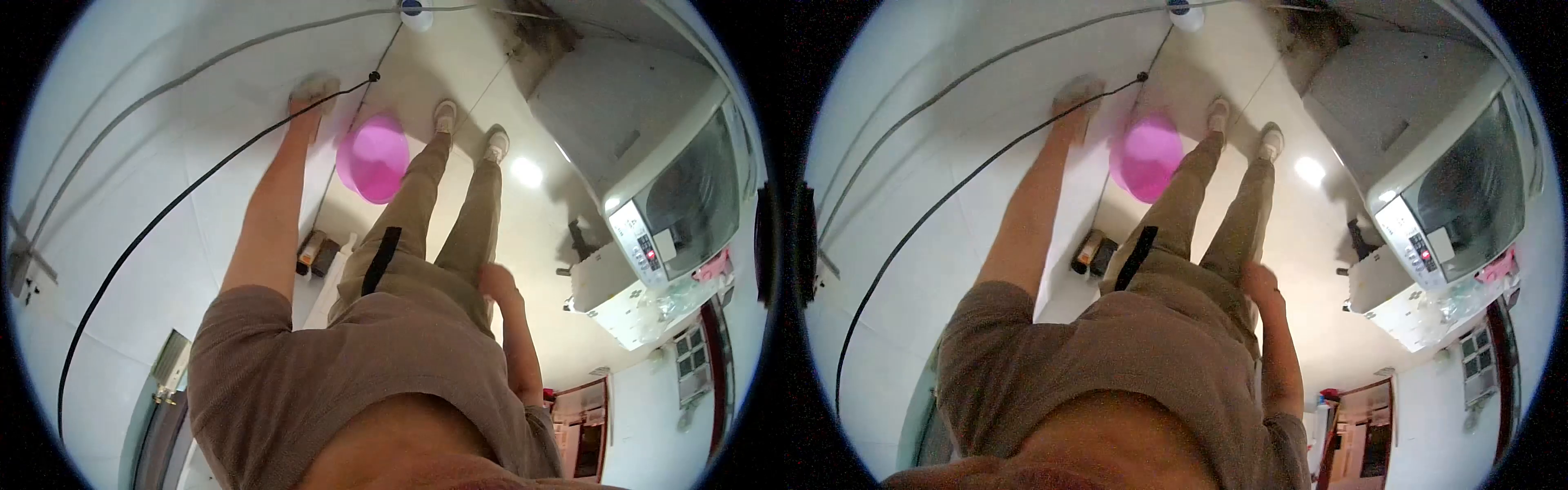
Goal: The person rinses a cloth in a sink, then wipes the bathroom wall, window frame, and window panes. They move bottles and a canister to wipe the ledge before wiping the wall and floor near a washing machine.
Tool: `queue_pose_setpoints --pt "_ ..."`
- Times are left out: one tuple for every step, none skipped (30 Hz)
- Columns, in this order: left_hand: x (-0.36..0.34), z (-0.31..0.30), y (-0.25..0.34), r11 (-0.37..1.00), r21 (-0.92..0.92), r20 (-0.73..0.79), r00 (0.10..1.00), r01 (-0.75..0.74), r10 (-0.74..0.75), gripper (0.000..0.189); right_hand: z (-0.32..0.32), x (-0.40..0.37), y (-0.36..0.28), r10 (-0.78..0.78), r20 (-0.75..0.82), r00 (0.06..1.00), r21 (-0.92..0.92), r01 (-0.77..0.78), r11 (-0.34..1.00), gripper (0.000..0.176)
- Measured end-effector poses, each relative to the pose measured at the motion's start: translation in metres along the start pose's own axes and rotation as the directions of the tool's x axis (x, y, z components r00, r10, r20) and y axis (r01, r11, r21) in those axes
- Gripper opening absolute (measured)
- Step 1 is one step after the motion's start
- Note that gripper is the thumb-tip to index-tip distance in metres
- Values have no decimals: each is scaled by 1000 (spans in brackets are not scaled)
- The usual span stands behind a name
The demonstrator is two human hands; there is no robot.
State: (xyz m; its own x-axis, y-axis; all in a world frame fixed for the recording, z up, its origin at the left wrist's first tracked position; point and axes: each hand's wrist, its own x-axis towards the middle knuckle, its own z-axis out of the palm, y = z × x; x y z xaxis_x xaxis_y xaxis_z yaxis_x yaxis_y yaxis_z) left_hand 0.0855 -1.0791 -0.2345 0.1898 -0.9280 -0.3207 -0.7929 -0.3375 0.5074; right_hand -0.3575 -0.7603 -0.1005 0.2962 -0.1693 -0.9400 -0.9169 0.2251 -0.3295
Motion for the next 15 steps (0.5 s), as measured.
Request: queue_pose_setpoints --pt "6 -4 14 1000 -10 -7 1000 19 -19 42 -1 -10 8 -117 126 985 -30 122 992 18" --pt "13 -4 23 996 -86 -2 1000 19 -20 41 7 -15 21 -259 264 929 -73 287 955 21" --pt "23 -1 28 987 -162 -4 1000 16 -17 41 21 -17 35 -352 362 863 -40 391 920 24" --pt "34 5 28 971 -238 -10 1000 9 -12 40 -38 -44 -1 -315 476 821 15 350 937 24" --pt "40 14 22 950 -312 -14 1000 5 -9 40 -52 -49 -16 -186 504 843 19 205 979 24" --pt "42 27 -11 996 -71 -47 998 -56 52 41 -56 -50 -20 -55 533 845 16 54 998 25" --pt "36 39 -58 978 176 -60 991 -108 121 43 -37 -30 -7 -123 530 839 8 141 990 26" --pt "17 44 -98 997 1 -193 978 -75 74 43 -19 -9 5 -191 527 828 3 223 975 29" --pt "-5 50 -119 982 -175 -315 949 -63 5 44 -27 4 -2 -222 409 885 82 207 975 33" --pt "-41 37 -96 984 -120 -303 939 134 -165 42 -34 20 -17 -241 278 930 165 201 966 38" --pt "-68 20 -59 918 -326 -181 939 225 -294 38 -26 35 -24 -363 13 932 249 349 903 38" --pt "-87 20 -62 909 -348 -167 938 231 -302 38 -12 52 -30 -442 -261 858 286 506 814 38" --pt "-102 21 -71 898 -369 -154 937 239 -312 38 -1 66 -39 -492 -311 813 196 562 804 34" --pt "-115 27 -77 895 -374 -156 935 244 -319 38 13 77 -47 -545 -351 761 103 610 785 29" --pt "-127 32 -84 890 -387 -142 938 242 -317 38 37 92 -49 -549 -343 762 101 611 785 29"
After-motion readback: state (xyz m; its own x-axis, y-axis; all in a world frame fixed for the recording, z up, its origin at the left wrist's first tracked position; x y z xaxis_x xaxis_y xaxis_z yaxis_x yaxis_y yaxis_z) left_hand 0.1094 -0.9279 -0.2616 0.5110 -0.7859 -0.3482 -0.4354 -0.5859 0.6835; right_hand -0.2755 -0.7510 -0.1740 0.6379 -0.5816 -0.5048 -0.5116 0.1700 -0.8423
